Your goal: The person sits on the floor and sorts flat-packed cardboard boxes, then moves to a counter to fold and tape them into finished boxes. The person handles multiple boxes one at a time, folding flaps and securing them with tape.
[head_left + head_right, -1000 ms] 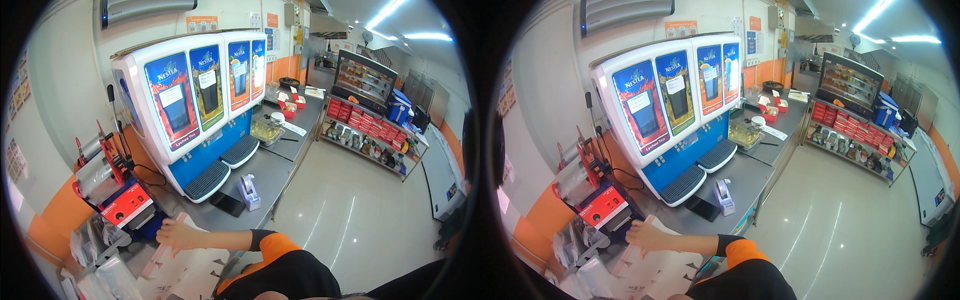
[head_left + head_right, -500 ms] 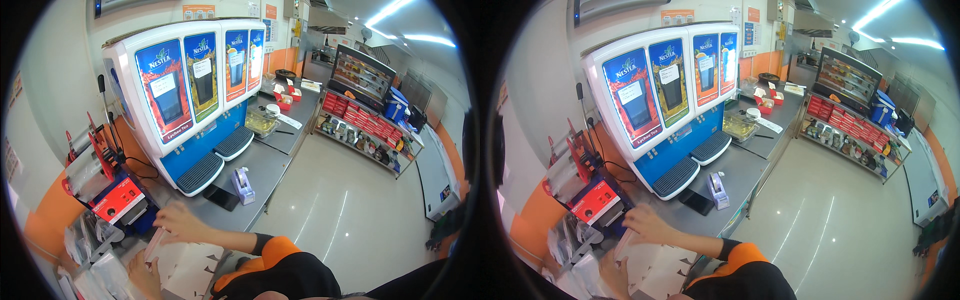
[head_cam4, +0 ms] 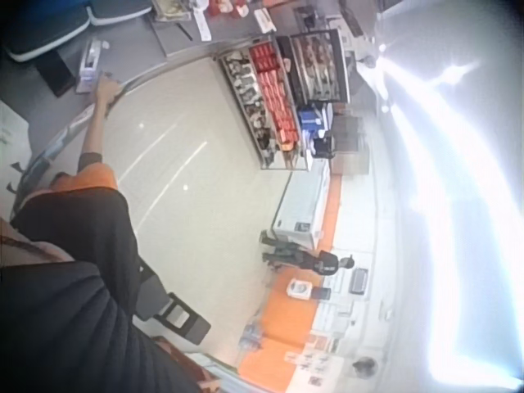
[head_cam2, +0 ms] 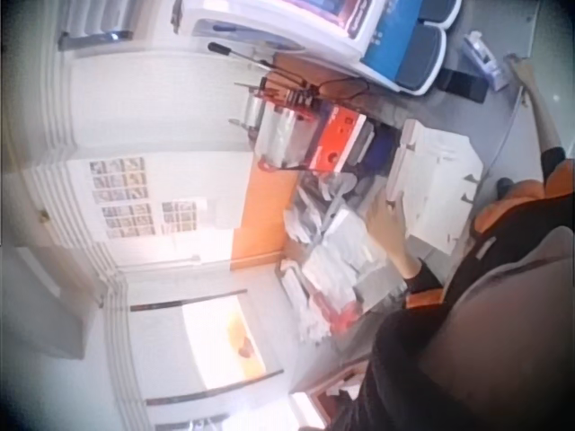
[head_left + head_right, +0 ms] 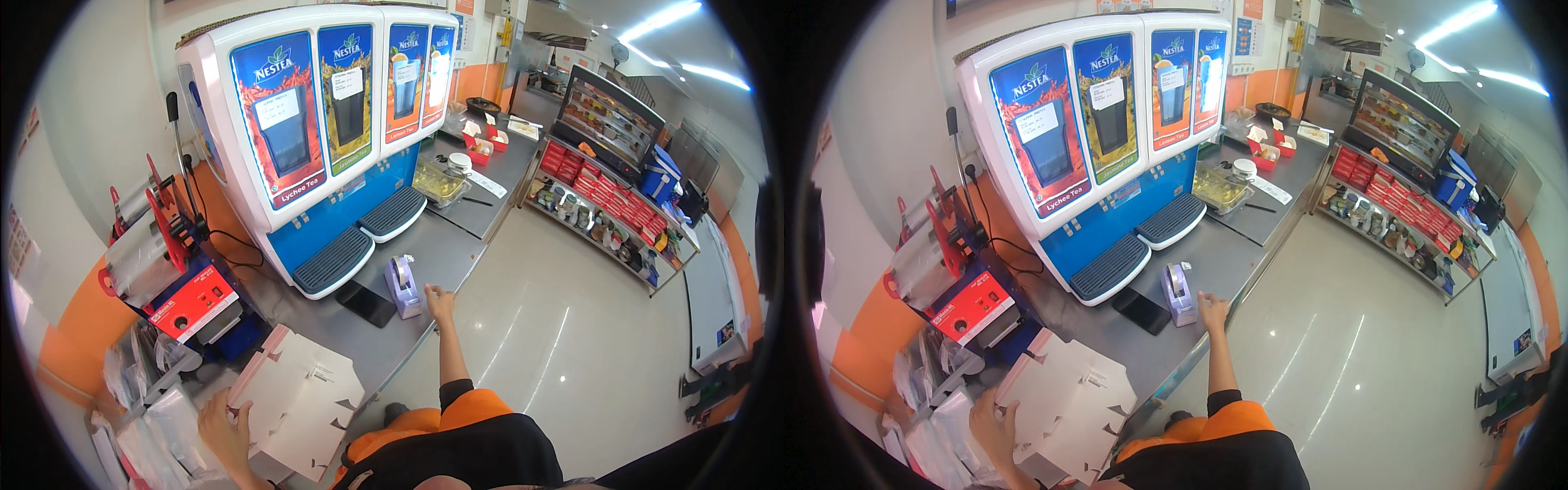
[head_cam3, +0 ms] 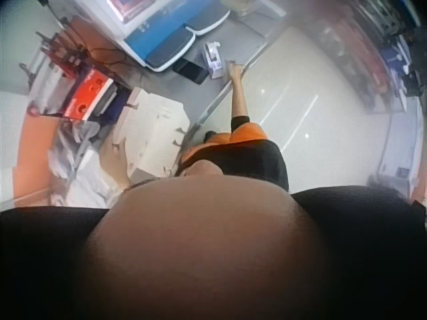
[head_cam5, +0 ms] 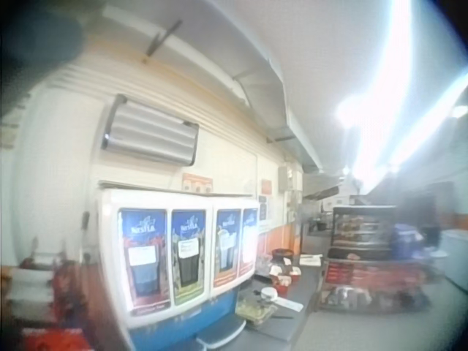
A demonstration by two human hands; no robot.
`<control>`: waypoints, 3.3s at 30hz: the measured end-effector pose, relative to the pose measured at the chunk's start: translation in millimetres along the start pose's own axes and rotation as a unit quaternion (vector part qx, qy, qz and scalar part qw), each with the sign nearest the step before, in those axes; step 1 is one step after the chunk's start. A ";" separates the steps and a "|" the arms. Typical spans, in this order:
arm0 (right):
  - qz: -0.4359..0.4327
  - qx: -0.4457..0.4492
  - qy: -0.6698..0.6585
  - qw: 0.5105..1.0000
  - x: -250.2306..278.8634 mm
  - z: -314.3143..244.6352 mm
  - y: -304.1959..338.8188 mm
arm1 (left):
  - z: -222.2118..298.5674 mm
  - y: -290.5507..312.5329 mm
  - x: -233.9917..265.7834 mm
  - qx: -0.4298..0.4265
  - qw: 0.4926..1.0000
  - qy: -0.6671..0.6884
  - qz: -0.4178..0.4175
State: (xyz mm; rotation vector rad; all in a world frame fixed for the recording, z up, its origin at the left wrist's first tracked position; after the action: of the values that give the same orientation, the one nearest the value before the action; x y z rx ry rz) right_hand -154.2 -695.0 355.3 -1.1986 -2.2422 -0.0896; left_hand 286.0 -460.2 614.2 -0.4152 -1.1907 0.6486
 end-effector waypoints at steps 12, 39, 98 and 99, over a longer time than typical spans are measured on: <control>-0.178 -0.173 -0.293 0.924 -11.1 -15.0 22.9 | -14.0 1.1 -11.7 -0.024 0.999 0.002 0.035; -0.228 -0.150 -0.219 0.937 1.3 46.5 39.9 | -9.5 -0.4 -14.4 -0.028 0.999 0.004 0.027; -0.541 0.041 -0.293 0.787 -45.9 -159.2 249.1 | -11.0 -28.3 -14.5 -0.053 0.996 0.069 0.036; -0.523 0.058 -0.312 0.791 -38.0 -162.8 248.3 | -13.5 -24.2 -7.3 -0.074 0.992 0.065 0.075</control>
State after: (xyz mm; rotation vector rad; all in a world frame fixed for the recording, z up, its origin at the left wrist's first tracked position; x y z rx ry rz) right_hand 130.8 -628.4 417.8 0.2889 -3.1723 0.0282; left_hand 303.0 -482.7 619.4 -0.6672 -1.0933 0.6545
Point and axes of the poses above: each hand's wrist, its own y-axis away from the middle knuckle, its own x-axis out of the back of the hand, z = x × y, the point moved 1 cm from there along -y, towards the middle knuckle, and after that the axes turned 15 degrees about z, right-handed, at the moved point
